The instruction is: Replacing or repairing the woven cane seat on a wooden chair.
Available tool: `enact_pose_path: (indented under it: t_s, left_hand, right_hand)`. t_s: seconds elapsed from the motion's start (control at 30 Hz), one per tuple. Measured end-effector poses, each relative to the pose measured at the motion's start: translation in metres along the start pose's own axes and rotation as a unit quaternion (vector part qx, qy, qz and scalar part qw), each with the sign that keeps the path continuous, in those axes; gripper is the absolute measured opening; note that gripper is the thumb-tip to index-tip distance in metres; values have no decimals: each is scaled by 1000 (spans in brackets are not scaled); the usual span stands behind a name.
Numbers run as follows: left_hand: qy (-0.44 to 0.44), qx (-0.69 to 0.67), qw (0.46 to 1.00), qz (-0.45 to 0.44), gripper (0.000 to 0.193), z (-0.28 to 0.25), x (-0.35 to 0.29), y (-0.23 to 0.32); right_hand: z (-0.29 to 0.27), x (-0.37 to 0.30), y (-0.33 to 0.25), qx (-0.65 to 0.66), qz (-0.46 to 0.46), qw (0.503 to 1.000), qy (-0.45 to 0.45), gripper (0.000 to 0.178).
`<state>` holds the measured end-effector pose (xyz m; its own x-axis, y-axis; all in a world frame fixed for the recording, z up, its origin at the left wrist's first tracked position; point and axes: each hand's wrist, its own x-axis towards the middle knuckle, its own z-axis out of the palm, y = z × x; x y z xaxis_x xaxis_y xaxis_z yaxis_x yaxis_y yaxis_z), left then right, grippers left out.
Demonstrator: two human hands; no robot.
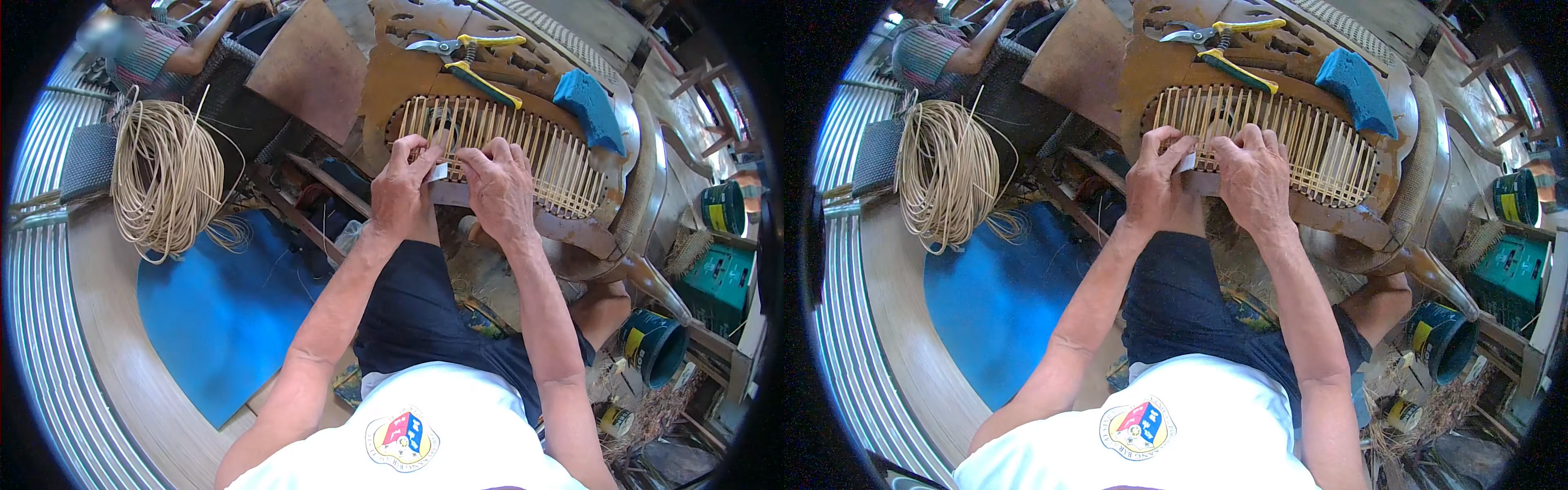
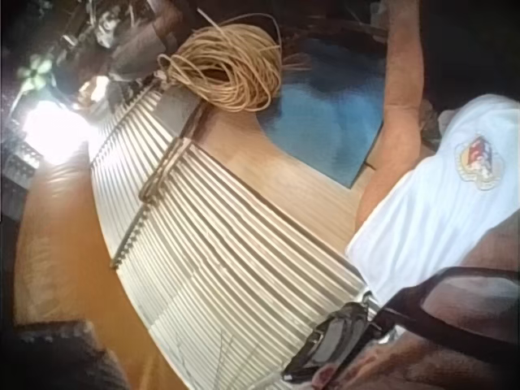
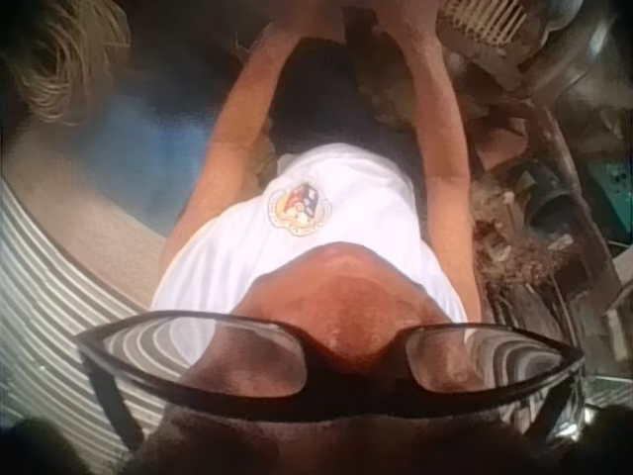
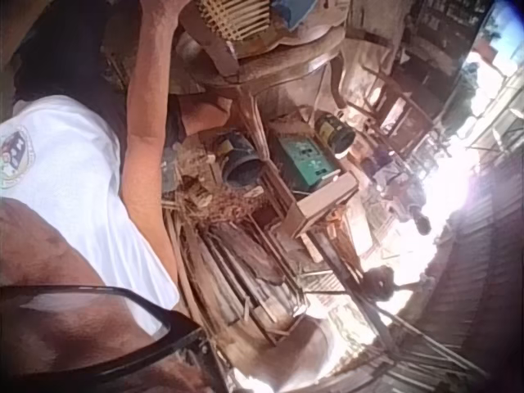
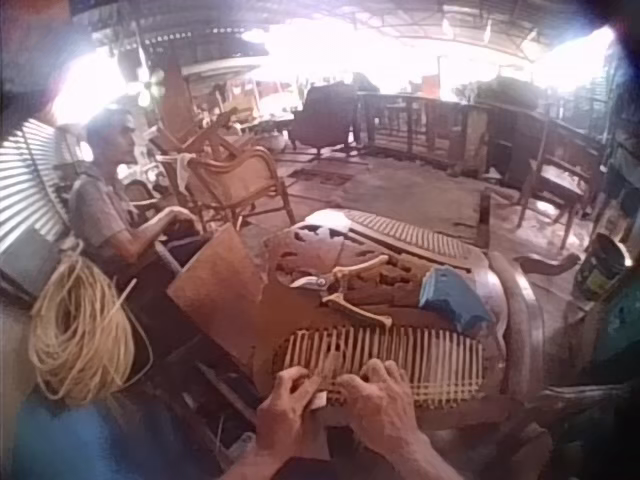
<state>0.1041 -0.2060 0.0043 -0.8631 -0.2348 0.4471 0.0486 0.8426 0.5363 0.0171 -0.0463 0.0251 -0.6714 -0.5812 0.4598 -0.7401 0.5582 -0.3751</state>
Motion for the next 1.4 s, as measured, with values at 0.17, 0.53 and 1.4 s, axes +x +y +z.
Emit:
enact_pose_path:
  t_s: [0.17, 0.53, 1.4]
  left_hand:
    - [112, -34, 992, -46, 41, -9, -19, -16]
    - [84, -3, 993, -82, 26, -24, -4, -25]
    - [7, 20, 999, -34, 13, -42, 23, -47]
  right_hand:
    - [2, 1, 2, 26, -7, 1000, -4, 16]
    - [35, 15, -24, 88, -31, 995, 45, 27]
    - [13, -3, -30, 165, -2, 985, 54, 28]
